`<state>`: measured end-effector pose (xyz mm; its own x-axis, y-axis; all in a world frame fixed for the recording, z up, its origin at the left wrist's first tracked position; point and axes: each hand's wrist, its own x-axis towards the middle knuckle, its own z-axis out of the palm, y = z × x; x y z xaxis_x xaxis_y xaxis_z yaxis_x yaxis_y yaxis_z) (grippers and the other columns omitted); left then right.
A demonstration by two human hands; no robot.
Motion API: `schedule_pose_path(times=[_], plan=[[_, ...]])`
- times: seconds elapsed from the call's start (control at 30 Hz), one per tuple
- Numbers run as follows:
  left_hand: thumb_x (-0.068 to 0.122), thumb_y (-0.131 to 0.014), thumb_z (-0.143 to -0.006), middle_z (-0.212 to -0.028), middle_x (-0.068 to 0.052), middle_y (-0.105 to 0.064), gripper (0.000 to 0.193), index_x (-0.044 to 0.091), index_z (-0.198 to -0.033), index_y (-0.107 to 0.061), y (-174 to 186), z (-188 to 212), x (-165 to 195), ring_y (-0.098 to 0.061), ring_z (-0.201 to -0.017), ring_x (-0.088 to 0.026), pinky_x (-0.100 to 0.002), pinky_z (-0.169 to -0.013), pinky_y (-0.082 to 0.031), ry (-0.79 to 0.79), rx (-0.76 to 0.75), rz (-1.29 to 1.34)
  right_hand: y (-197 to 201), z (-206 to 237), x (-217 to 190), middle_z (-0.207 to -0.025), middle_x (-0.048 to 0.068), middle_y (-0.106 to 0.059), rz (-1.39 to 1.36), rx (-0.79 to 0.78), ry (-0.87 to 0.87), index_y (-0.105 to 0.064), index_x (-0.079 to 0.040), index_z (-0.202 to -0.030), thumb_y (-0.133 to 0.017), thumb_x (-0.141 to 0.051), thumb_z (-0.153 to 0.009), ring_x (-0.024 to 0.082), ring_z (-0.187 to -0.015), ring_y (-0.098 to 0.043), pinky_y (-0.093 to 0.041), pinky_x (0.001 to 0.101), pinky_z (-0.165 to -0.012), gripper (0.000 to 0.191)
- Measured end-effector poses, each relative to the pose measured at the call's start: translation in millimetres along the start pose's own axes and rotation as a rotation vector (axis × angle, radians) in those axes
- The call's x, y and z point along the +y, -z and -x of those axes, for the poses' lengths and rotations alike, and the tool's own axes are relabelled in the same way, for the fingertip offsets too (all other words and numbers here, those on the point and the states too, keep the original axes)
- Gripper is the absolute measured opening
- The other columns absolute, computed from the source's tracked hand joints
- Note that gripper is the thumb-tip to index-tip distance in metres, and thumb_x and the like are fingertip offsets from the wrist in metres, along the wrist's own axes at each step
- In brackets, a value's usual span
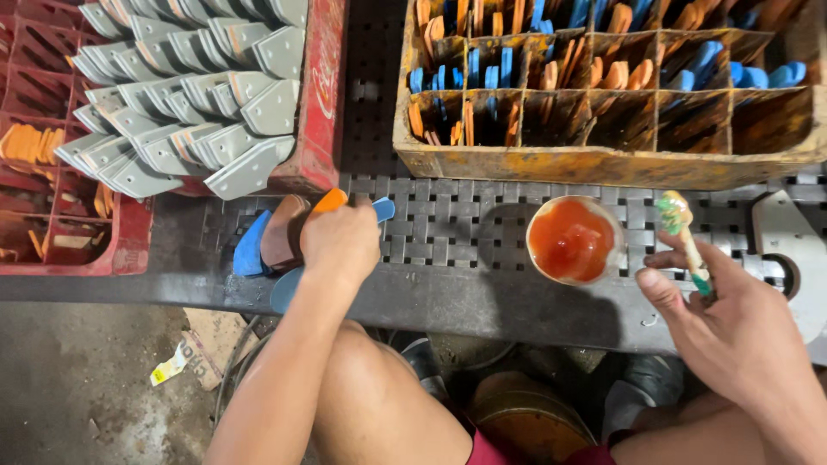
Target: The person applies a reddish-orange adhesive to the soles of several small sandals using a toothbrush. They pick up each sandal, brush the glue onto the sole, and place the finished items into a wooden crate with compartments.
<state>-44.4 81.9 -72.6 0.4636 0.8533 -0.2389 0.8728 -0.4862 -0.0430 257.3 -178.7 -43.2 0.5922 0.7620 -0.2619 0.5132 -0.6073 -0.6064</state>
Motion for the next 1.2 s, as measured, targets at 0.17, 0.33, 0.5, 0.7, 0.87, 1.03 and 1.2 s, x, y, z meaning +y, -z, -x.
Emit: schedule_pose_path(times=[0.17,0.33,0.5,0.7,0.87,1.03,1.2], plan=[[0.007,-0.064,-0.086,-0.094,-0.022,-0.075,0.019,0.003,-0.103,-0.07,-10.2,-9.1,-0.7,-0.075,-0.089,-0.037,-0.05,-0.075,-0.06,-0.057,0.009,-0.075,3.5,4.0,-8.0,-0.1,0.006,-0.076,0.019,-0.049,-0.029,-0.066,-0.011,-0.143,-0.072,-0.044,-0.094,0.021,-0.061,-0.067,-0.055,0.036,-0.06,0.059],[0.021,-0.074,-0.065,-0.1,-0.024,-0.07,0.038,0.003,-0.099,-0.069,7.1,-4.9,4.3,-0.072,-0.092,-0.04,-0.049,-0.065,-0.06,-0.243,0.317,-0.046,7.2,3.9,-13.2,-0.095,0.009,-0.081,0.076,-0.051,-0.059,-0.067,-0.014,-0.141,-0.07,-0.048,-0.091,0.024,-0.065,-0.067,-0.056,0.0375,-0.065,0.061],[0.026,-0.066,-0.091,-0.089,-0.023,-0.07,0.03,0.004,-0.107,-0.055,30.7,3.3,33.1,-0.068,-0.081,-0.045,-0.057,-0.07,-0.056,-0.217,0.149,0.183,5.9,5.8,-6.8,-0.098,0.006,-0.078,-0.227,0.015,0.207,-0.065,-0.005,-0.134,-0.07,-0.037,-0.094,0.014,-0.07,-0.063,-0.054,0.0309,-0.062,0.052],[0.032,-0.078,-0.087,-0.088,-0.019,-0.072,0.04,0.007,-0.107,-0.054,52.1,62.4,99.3,-0.073,-0.082,-0.041,-0.048,-0.066,-0.056,-0.272,0.114,0.877,-14.1,13.6,-14.8,-0.083,0.006,-0.075,-0.479,-0.101,0.036,-0.073,-0.009,-0.129,-0.077,-0.025,-0.085,0.008,-0.056,-0.05,-0.044,0.0283,-0.051,0.046],[0.023,-0.084,-0.082,-0.085,-0.016,-0.07,0.044,0.006,-0.105,-0.05,46.3,94.9,161.0,-0.072,-0.077,-0.033,-0.04,-0.068,-0.058,-0.32,0.088,1.122,-25.9,13.7,-16.7,-0.074,0.003,-0.067,-0.629,-0.121,0.101,-0.077,-0.005,-0.121,-0.084,-0.018,-0.086,0.006,-0.063,-0.052,-0.042,0.0255,-0.054,0.038],[0.024,-0.09,-0.076,-0.08,-0.01,-0.063,0.055,0.004,-0.101,-0.045,35.0,94.6,168.7,-0.064,-0.072,-0.018,-0.032,-0.069,-0.056,-0.296,0.074,1.285,-18.2,10.1,-10.8,-0.072,0.001,-0.067,-0.667,-0.123,0.027,-0.077,0.003,-0.099,-0.079,-0.018,-0.09,0.006,-0.063,-0.055,-0.045,0.0241,-0.053,0.023],[0.023,-0.077,-0.091,-0.09,-0.003,-0.06,0.036,0.005,-0.105,-0.05,12.8,92.1,173.0,-0.058,-0.082,-0.01,-0.027,-0.072,-0.053,-0.245,0.044,1.531,-14.1,12.6,-19.5,-0.071,-0.003,-0.066,-0.747,-0.107,-0.007,-0.074,-0.005,-0.116,-0.074,-0.017,-0.087,0.005,-0.06,-0.056,-0.045,0.0224,-0.05,0.032]])
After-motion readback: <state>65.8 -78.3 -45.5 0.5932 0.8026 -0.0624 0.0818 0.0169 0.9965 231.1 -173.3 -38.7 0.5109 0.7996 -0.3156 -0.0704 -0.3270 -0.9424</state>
